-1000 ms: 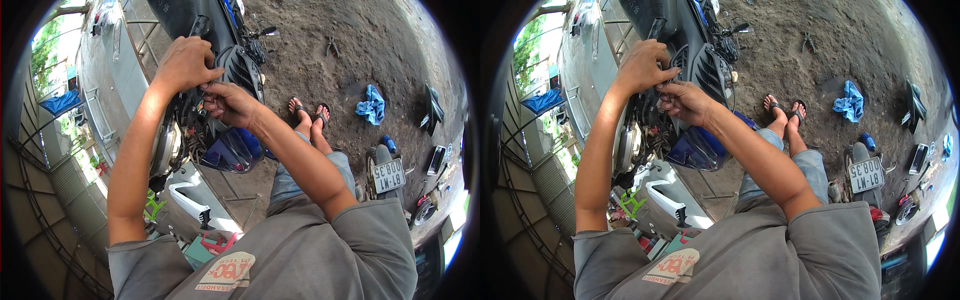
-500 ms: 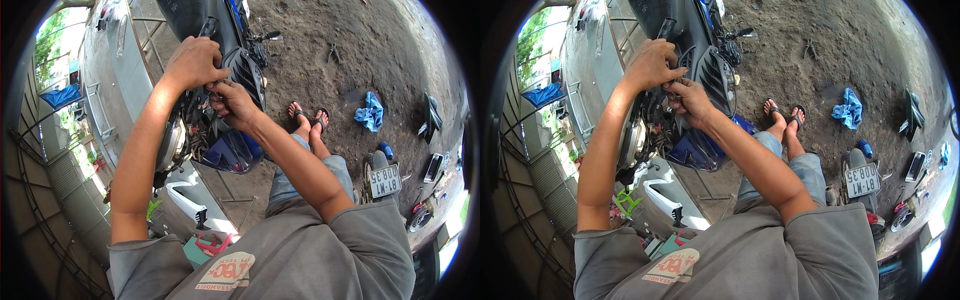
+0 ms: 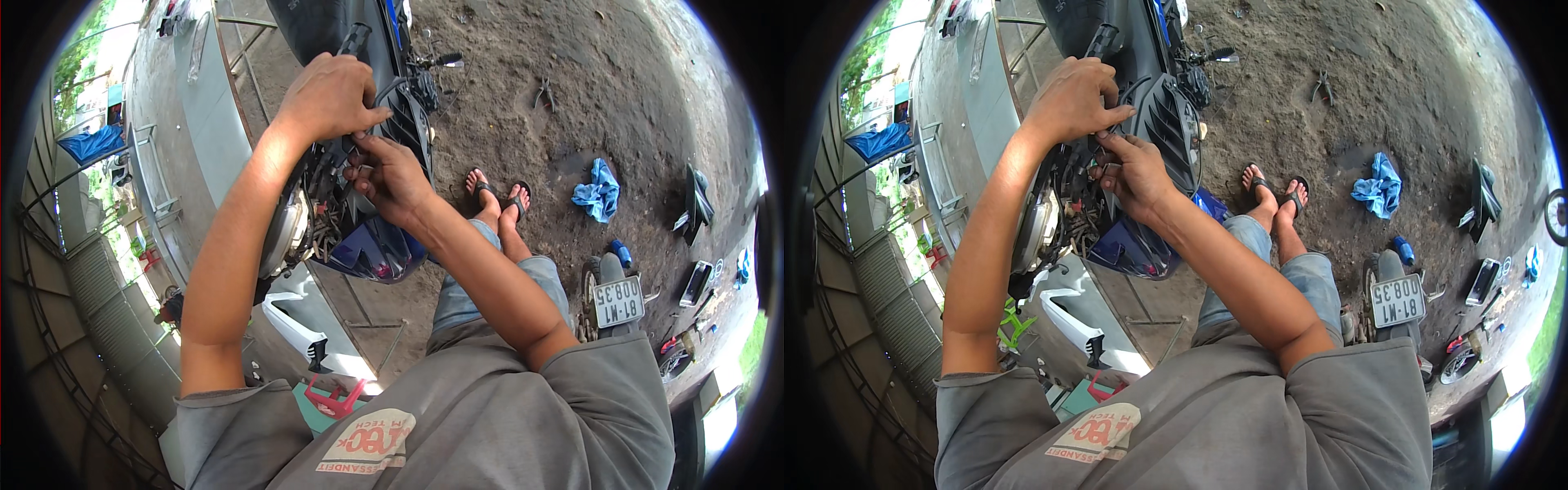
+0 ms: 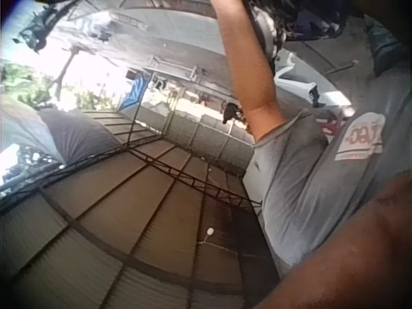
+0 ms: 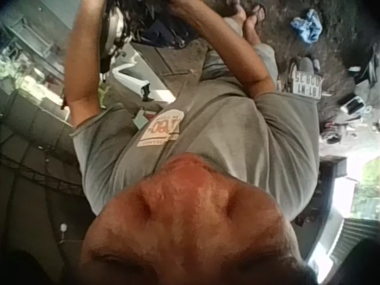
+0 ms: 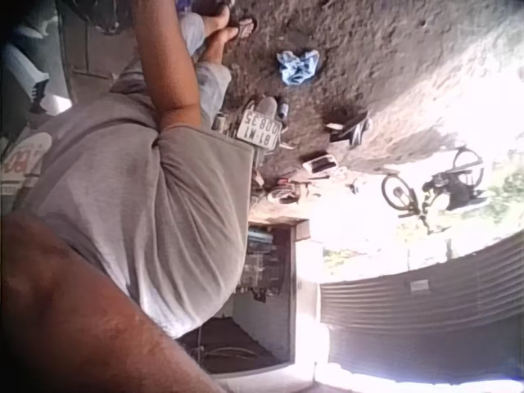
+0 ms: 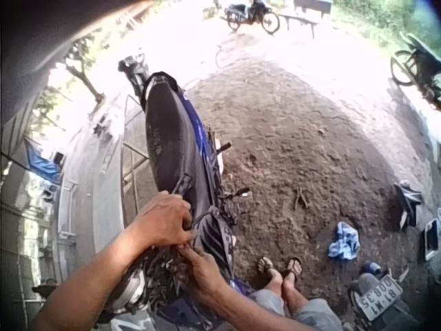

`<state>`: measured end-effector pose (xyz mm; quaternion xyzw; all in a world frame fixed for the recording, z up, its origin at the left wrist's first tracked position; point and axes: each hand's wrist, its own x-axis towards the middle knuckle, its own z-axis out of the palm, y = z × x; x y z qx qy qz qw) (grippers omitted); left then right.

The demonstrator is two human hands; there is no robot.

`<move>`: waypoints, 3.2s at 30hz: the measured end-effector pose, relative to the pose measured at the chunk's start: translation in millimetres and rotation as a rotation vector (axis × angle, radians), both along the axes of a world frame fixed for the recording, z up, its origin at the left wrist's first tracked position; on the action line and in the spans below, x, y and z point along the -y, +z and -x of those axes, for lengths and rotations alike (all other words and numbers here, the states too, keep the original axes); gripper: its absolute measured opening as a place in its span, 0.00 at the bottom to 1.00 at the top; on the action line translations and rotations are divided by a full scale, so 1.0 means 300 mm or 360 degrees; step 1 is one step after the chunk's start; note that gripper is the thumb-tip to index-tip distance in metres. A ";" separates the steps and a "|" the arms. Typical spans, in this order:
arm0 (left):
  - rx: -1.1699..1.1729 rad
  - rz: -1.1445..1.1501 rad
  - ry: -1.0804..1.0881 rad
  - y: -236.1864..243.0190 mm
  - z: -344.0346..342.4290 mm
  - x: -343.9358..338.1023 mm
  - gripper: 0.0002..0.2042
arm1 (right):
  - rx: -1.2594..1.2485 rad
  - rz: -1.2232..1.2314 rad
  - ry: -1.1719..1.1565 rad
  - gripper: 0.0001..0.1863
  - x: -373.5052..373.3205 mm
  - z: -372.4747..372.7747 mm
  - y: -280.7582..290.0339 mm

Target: Performing repairs or adjustments on the components of a motorcycle.

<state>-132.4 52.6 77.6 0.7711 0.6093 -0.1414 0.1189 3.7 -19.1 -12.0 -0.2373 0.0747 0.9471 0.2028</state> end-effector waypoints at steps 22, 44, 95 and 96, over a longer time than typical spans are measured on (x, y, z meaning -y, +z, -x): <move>0.0000 -0.0008 -0.0015 -0.014 0.005 -0.008 0.16 | -0.0114 -0.0019 0.0420 0.12 -0.035 -0.058 0.007; 0.0057 -0.0062 -0.0040 -0.014 0.008 -0.004 0.15 | 0.0271 -0.0468 -0.0018 0.18 0.176 0.035 0.083; 0.0021 0.0026 -0.0007 -0.018 0.016 -0.014 0.17 | 0.0832 -0.2174 0.0388 0.18 0.174 0.043 0.098; 0.0021 0.0029 -0.0004 -0.021 0.020 -0.010 0.17 | 0.0862 -0.2140 0.0398 0.18 0.177 0.044 0.105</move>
